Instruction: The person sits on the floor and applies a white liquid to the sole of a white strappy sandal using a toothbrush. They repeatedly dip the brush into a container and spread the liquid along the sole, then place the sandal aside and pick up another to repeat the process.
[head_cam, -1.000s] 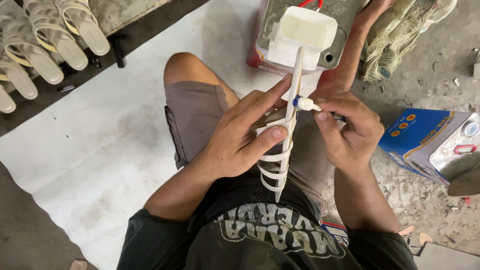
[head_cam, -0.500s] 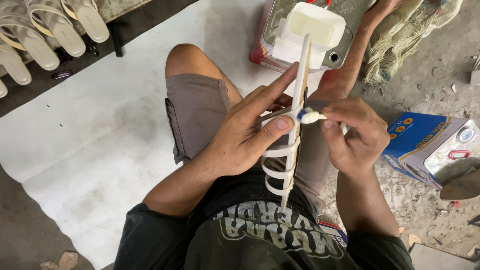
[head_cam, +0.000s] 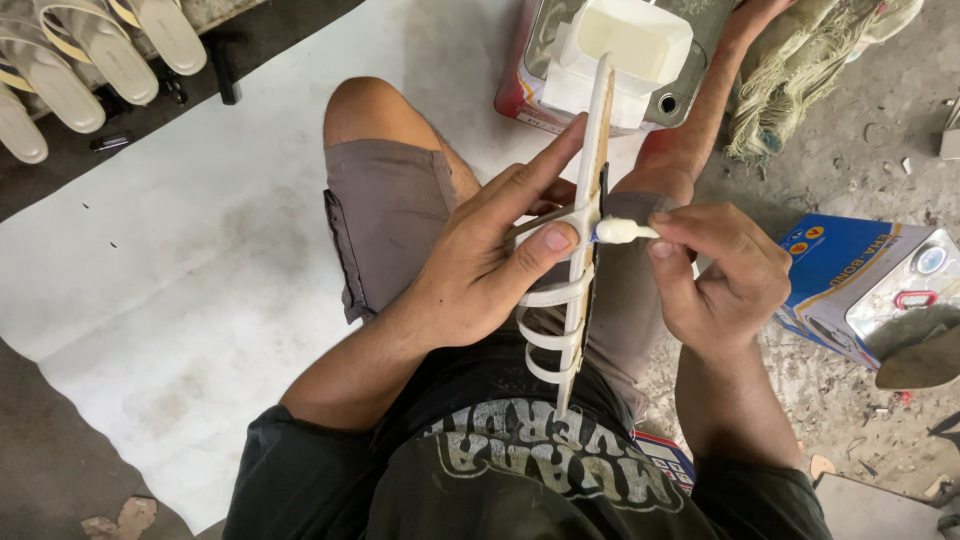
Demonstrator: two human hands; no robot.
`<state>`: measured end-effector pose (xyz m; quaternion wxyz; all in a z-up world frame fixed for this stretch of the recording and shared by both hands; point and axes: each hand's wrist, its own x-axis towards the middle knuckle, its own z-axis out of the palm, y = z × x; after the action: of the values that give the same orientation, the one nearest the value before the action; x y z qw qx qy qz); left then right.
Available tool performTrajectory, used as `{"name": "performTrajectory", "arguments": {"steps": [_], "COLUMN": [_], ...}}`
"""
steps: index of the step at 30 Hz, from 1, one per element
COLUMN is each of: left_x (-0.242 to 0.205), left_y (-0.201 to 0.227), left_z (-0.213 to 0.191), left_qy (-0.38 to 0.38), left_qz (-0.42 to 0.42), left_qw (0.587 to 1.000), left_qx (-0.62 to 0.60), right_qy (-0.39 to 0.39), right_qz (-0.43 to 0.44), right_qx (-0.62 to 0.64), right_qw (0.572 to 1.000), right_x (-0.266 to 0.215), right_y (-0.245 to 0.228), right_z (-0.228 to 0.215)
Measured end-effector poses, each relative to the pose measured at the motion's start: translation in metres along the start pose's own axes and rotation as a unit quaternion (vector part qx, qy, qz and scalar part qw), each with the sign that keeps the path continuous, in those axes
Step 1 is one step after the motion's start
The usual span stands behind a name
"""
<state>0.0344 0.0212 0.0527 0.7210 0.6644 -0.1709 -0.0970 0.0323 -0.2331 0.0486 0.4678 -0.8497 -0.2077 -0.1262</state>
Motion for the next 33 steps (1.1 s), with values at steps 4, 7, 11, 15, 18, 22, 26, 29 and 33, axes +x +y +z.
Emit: {"name": "performTrajectory", "arguments": {"steps": [4, 7, 11, 15, 18, 22, 26, 29, 33], "left_x": [0.001, 0.001, 0.005, 0.004, 0.005, 0.0, 0.0, 0.012, -0.016], "left_y": [0.0, 0.003, 0.008, 0.006, 0.005, -0.002, -0.026, -0.059, -0.098], "left_z": [0.001, 0.002, 0.002, 0.001, 0.0, 0.0, 0.001, -0.011, -0.017], "left_qy": [-0.004, -0.006, 0.014, 0.018, 0.022, 0.028, 0.028, 0.028, 0.034], "left_qz": [0.002, -0.007, 0.018, 0.01, 0.021, 0.023, -0.061, -0.129, -0.257], "left_qw": [1.0, 1.0, 1.0, 1.0, 0.999, 0.999, 0.99, 0.943, 0.837], "left_qx": [0.007, 0.012, -0.016, -0.017, -0.031, -0.015, -0.125, -0.306, -0.482], "right_qy": [0.034, 0.025, 0.003, -0.014, -0.024, -0.043, -0.07, -0.012, -0.053], "right_qz": [0.016, 0.018, -0.006, 0.002, 0.0, -0.002, 0.056, 0.102, -0.023], "right_qx": [0.027, 0.079, 0.1, 0.107, 0.106, 0.146, 0.322, 0.272, -0.168], "right_qw": [0.999, 0.996, 0.995, 0.994, 0.994, 0.988, 0.942, 0.957, 0.984], "right_x": [0.0, 0.002, 0.003, -0.004, 0.0, -0.001, -0.004, 0.018, 0.065], "right_y": [0.003, 0.004, 0.006, 0.007, 0.008, 0.012, 0.023, 0.049, 0.109], "right_z": [0.007, 0.011, 0.012, 0.011, 0.009, 0.004, -0.007, -0.01, -0.001]}}
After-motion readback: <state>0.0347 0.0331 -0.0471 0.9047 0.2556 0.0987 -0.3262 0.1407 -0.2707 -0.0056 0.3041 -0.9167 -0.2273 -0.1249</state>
